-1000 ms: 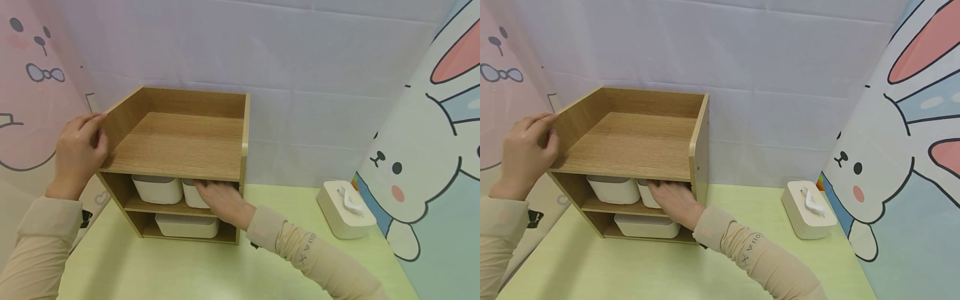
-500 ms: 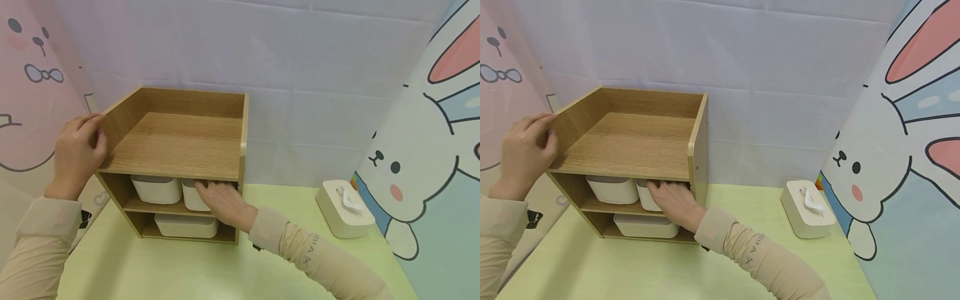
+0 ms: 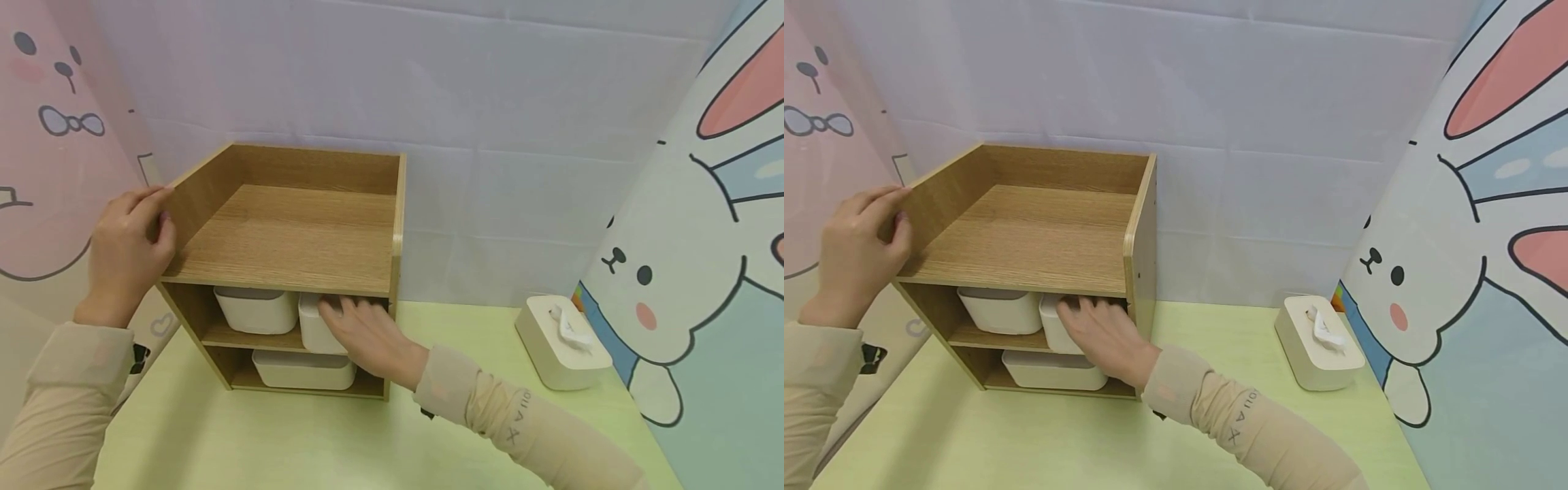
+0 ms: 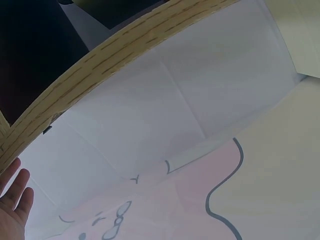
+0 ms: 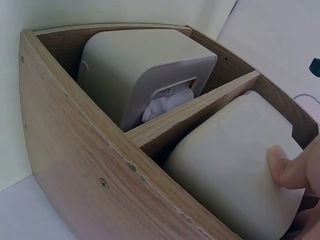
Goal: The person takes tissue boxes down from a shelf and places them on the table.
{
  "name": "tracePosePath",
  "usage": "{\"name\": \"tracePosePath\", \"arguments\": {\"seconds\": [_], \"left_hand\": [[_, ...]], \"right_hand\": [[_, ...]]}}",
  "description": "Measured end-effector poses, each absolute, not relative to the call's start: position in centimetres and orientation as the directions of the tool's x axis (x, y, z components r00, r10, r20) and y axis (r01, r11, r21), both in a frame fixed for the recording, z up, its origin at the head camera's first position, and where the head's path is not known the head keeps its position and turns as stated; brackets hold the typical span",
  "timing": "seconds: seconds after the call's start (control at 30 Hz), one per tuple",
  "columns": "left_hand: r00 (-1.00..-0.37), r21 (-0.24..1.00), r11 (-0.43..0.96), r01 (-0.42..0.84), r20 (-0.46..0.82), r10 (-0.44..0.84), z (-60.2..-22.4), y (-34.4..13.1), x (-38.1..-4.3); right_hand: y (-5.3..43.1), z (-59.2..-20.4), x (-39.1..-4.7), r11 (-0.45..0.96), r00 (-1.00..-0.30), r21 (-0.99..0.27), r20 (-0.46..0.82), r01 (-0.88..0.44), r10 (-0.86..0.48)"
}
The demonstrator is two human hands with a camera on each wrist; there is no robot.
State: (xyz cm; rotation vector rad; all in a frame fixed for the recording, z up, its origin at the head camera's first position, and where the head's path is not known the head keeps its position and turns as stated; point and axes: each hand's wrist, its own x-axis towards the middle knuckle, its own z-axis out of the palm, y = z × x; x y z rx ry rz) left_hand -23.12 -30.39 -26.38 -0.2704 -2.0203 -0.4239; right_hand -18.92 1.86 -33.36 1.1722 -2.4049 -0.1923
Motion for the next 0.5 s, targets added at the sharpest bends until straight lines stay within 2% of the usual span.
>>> {"name": "tracePosePath", "arguments": {"seconds": [0.5], "left_hand": [[-0.453, 0.185, 0.906, 0.380, 0.892, 0.008, -26.4, -30.3, -23.1]], "right_hand": [[3.0, -33.5, -17.7, 0.608, -0.472, 0.422, 0.389, -0.672, -0.791]]}}
